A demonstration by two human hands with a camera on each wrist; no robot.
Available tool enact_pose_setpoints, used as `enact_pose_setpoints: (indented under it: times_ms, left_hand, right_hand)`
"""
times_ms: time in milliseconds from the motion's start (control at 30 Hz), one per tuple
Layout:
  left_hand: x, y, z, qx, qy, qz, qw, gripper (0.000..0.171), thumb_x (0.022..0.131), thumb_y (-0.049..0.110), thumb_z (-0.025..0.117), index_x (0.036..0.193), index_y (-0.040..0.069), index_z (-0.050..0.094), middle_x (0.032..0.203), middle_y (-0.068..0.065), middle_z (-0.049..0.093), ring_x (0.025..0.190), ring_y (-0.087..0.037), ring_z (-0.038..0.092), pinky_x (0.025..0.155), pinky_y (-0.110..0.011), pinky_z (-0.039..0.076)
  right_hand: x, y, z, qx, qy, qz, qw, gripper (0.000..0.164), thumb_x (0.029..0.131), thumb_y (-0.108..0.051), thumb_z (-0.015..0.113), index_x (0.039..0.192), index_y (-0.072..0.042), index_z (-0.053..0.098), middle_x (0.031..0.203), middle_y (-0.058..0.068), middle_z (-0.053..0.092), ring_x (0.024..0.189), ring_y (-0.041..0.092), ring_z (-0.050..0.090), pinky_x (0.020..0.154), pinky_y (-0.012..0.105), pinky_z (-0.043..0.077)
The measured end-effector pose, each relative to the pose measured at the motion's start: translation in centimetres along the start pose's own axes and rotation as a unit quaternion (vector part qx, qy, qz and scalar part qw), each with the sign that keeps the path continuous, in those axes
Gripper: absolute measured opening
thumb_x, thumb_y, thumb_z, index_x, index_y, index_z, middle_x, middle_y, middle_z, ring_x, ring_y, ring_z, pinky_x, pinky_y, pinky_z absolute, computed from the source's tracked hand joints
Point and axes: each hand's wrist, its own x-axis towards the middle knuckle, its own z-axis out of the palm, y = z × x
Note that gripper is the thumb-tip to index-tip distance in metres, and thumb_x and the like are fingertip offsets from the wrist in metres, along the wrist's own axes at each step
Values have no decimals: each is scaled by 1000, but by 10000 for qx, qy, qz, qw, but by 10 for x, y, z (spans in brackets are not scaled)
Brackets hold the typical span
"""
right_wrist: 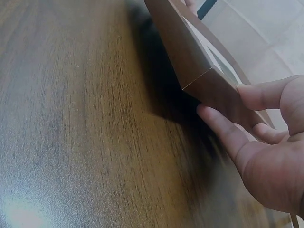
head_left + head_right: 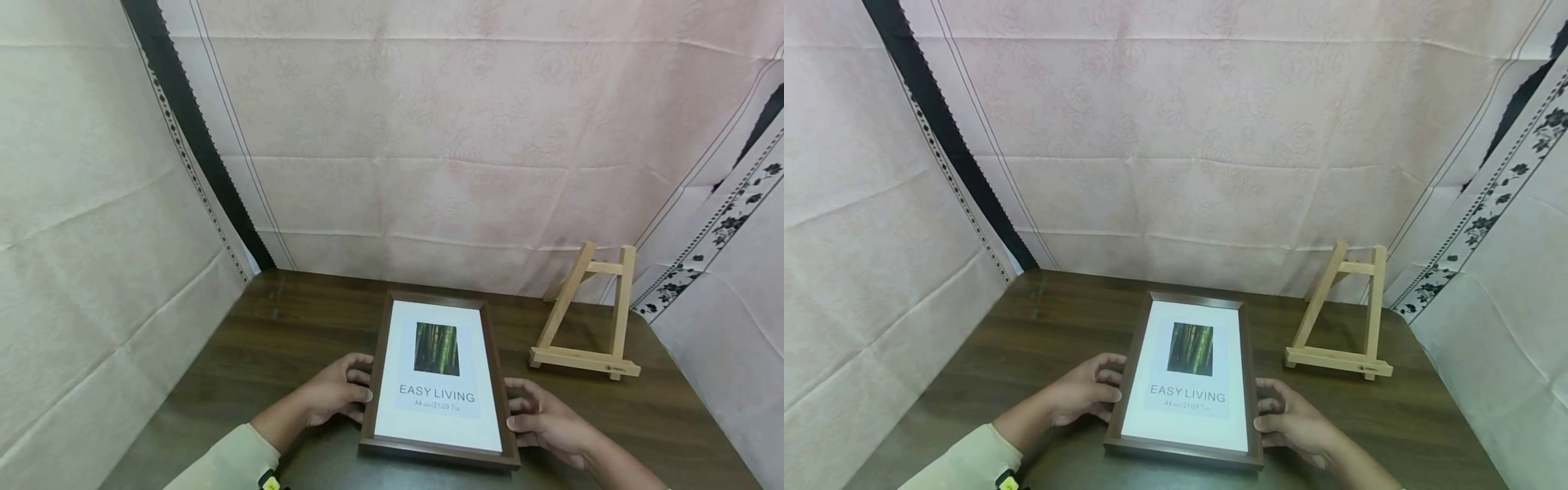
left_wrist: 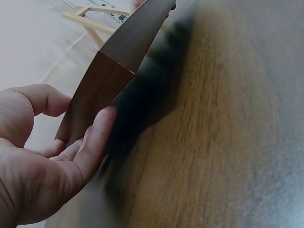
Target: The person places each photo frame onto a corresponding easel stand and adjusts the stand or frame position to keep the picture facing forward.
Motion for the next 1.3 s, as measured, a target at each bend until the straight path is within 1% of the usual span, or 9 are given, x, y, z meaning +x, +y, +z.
enact_pose_setpoints:
  times_ms: [367,667,833,1033,1200,1300]
  left_hand:
    - [-1,7,2,154,-92,239,9996,76,89,-4,69,153,2,29,126,-24,57,93,-34,68,69,-50,61]
    - [1,6,2,176,-118,442,9988,76,89,-7,68,154,3,29,131,-26,52,90,-33,68,68,-51,61]
    - [3,6,2,202,-86,506,9985,75,89,-7,68,153,3,30,133,-26,51,90,-33,68,68,-52,61]
    - [3,8,2,265,-53,541,9982,73,89,-7,68,152,3,32,134,-26,51,92,-32,67,69,-53,61]
    - [3,9,2,350,-59,632,9974,74,89,-8,67,152,3,31,138,-28,48,94,-32,65,70,-53,61]
    - [4,10,3,405,-26,661,9970,74,89,-7,67,153,5,30,141,-29,45,90,-31,66,70,-53,61]
  right_hand:
    - [1,0,0,-93,102,-121,9998,85,97,-3,64,156,4,3,134,28,51,110,39,64,91,54,55]
    - [2,-3,-1,-325,232,-218,9990,85,97,-4,66,156,3,6,139,33,45,111,38,63,92,55,55]
    - [3,-4,-1,-400,297,-348,9982,85,96,-3,68,156,3,7,140,36,41,110,38,63,91,56,55]
    - [2,-3,-1,-474,390,-358,9975,85,95,-3,69,156,2,9,143,40,35,111,37,62,90,56,55]
    - [2,-3,-1,-516,433,-434,9968,85,95,-1,67,156,1,8,144,41,32,112,37,61,89,56,56]
    - [3,-3,-2,-538,476,-491,9962,85,95,0,67,156,0,8,144,41,32,112,37,61,89,56,56]
